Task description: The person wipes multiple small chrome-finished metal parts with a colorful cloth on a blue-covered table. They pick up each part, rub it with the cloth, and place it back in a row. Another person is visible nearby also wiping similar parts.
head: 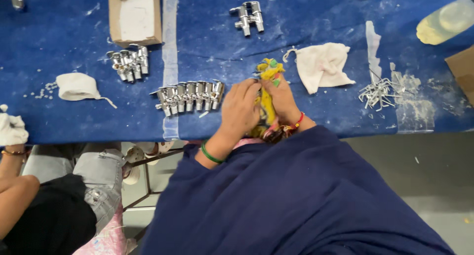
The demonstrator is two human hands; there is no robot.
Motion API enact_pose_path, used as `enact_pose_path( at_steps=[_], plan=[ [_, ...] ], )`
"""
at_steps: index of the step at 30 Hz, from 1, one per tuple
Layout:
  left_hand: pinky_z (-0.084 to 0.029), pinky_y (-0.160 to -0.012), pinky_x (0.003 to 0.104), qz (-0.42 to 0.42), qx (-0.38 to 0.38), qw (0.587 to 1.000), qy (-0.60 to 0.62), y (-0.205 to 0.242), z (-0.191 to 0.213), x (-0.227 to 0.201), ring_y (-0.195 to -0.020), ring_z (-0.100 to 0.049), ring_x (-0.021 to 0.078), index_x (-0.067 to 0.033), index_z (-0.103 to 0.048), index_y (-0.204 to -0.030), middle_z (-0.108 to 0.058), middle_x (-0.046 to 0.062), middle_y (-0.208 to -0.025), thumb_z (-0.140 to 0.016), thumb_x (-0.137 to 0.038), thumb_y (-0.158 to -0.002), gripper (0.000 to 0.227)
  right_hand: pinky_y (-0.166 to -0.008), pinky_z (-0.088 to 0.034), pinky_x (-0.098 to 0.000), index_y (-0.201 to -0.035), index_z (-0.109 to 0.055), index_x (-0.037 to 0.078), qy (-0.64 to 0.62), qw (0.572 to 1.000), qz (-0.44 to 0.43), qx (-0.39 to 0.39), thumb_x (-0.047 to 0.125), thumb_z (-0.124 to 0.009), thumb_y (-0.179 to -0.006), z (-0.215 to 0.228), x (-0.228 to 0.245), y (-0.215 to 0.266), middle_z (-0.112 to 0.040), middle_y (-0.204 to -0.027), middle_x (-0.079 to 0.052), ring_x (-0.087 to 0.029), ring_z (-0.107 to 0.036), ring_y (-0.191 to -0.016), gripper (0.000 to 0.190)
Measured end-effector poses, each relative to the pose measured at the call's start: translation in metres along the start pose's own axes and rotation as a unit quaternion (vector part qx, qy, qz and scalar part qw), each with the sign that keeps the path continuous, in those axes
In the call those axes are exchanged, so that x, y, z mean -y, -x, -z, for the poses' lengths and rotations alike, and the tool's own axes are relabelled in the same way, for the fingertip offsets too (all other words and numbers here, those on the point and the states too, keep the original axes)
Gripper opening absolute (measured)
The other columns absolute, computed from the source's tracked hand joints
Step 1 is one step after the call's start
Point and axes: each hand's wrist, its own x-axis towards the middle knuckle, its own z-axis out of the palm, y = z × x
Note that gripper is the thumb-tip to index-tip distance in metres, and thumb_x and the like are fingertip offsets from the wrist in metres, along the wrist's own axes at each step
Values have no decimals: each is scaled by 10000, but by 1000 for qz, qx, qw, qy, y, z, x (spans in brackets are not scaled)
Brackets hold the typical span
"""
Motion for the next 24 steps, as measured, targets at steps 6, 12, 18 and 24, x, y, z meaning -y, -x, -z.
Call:
enact_pose_path(
  at_steps=[6,12,18,24],
  plan=[
    [-435,-1093,346,254,14,889,380,32,-21,18,-1308,-537,234,-14,-497,-1451,-553,134,-1394,-606,-266,-1042,493,-702,-495,-246,-1046,-643,91,123,992,-13,7,289,-467,-1090,13,-33,-6,-644,-897,52,-39,-586,-809,268],
    [-368,-1184,347,329,-124,748,563,43,-41,27,-1381,-482,225,20,-376,-1564,-502,158,-1523,-434,-351,-1123,580,-787,-515,-368,-1168,-659,-10,365,911,151,115,280,-448,-1112,-25,-39,19,-705,-1006,-136,-274,-692,-904,363],
    [-339,-1037,341,338,-154,716,591,53,-30,26,-1228,-448,238,-3,-318,-1612,-419,127,-1622,-283,-377,-1109,627,-730,-489,-489,-1126,-569,-114,560,798,153,161,434,-603,-995,-43,-10,32,-646,-928,-292,-459,-637,-858,564],
    [-285,-1242,345,352,-154,739,554,54,-14,2,-1487,-371,218,-24,-286,-1638,-340,116,-1668,-264,-399,-1114,645,-700,-510,-439,-894,-686,-19,454,842,-78,279,461,-417,-1048,-46,11,8,-692,-758,-176,-328,-680,-711,571]
  ],
)
